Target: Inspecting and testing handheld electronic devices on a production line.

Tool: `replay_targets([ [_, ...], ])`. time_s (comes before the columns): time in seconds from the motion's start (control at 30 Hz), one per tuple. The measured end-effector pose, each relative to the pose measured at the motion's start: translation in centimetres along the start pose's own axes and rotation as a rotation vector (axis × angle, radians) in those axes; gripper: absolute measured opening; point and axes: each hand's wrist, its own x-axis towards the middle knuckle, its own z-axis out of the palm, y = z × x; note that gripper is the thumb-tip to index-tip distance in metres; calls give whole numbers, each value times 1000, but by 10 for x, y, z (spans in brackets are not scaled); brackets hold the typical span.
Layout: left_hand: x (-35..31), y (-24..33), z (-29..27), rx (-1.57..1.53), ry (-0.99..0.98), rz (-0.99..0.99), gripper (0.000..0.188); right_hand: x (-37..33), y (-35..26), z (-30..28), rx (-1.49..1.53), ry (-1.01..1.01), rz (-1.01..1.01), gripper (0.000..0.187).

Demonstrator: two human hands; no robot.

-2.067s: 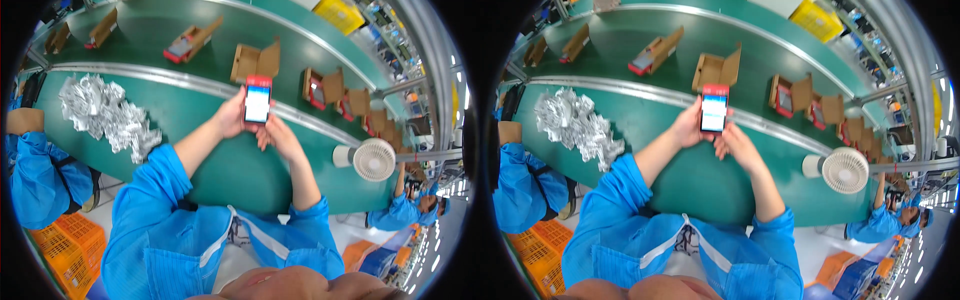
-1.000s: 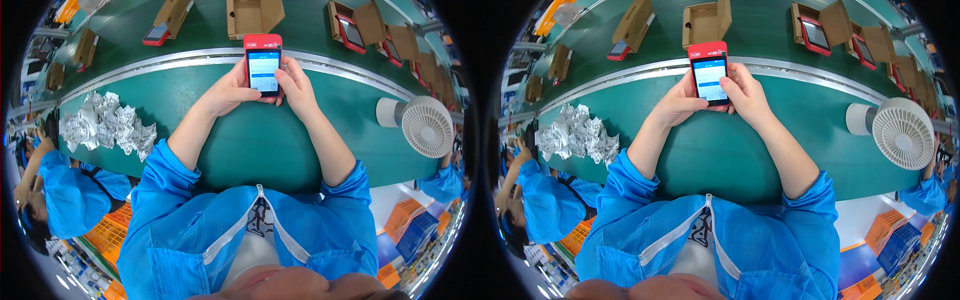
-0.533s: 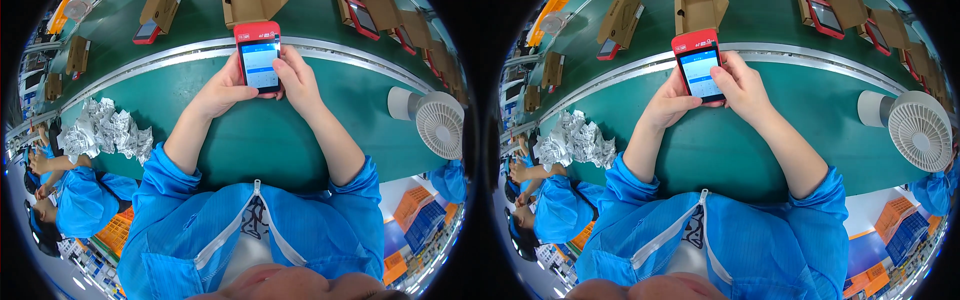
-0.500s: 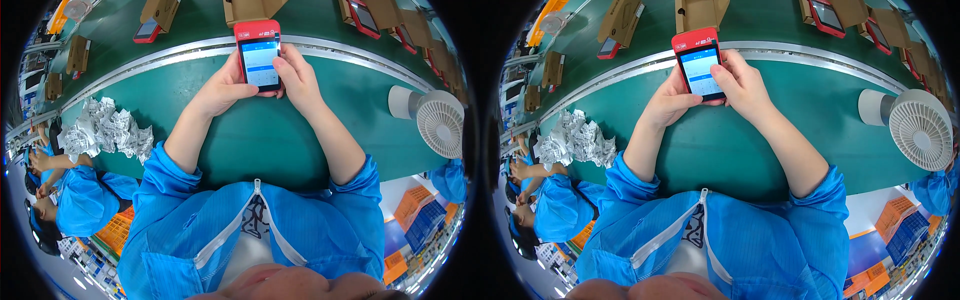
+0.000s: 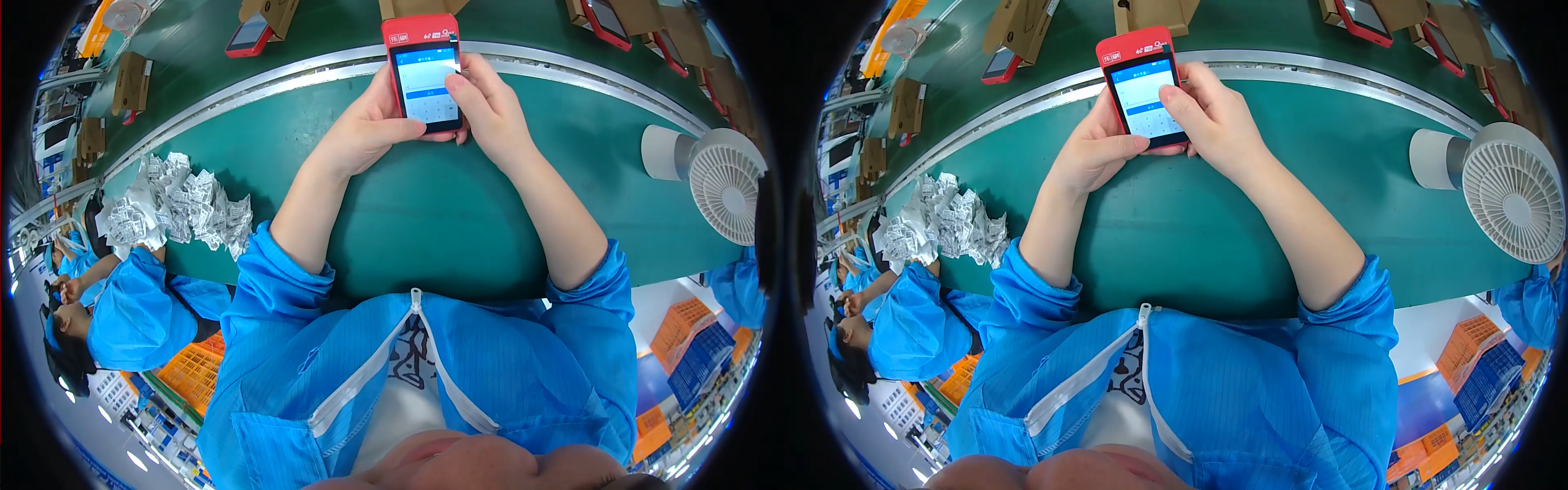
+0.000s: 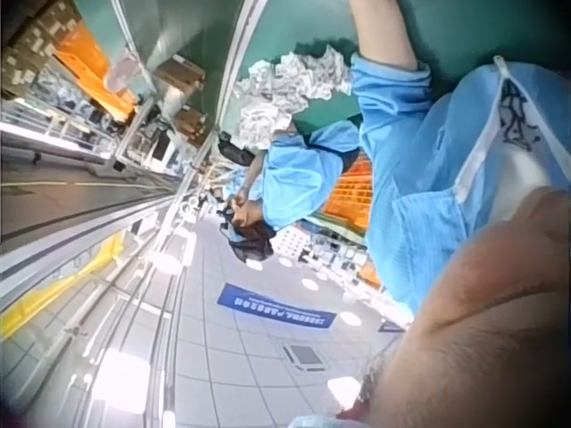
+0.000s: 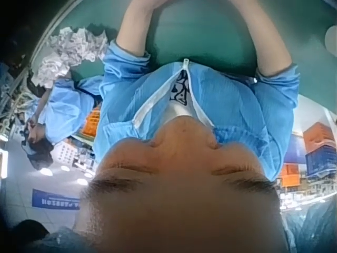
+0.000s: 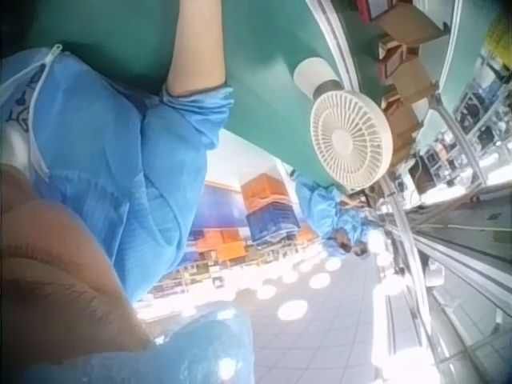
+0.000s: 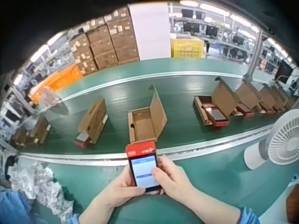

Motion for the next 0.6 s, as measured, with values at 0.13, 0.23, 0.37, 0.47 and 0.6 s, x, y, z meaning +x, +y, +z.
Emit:
replay_targets([
  [0.13,2,-2,1,21,6,8,78,1,1,-2,-12,-8,13,44],
  [0.23,1,0,1,32,12,6,78,2,2,-1,-25,-5,28,46],
  [0.37,1,0,-1,3,-8,19,78,3,1,2,-98,4,5,48],
  [0.47,0,-1,-2,-24,-4,22,79,3,1,3,-110,9,9,46],
  [0.6,1,-2,2,-10,-14,18,80,-1,-1,-1,6,-13,41,42],
])
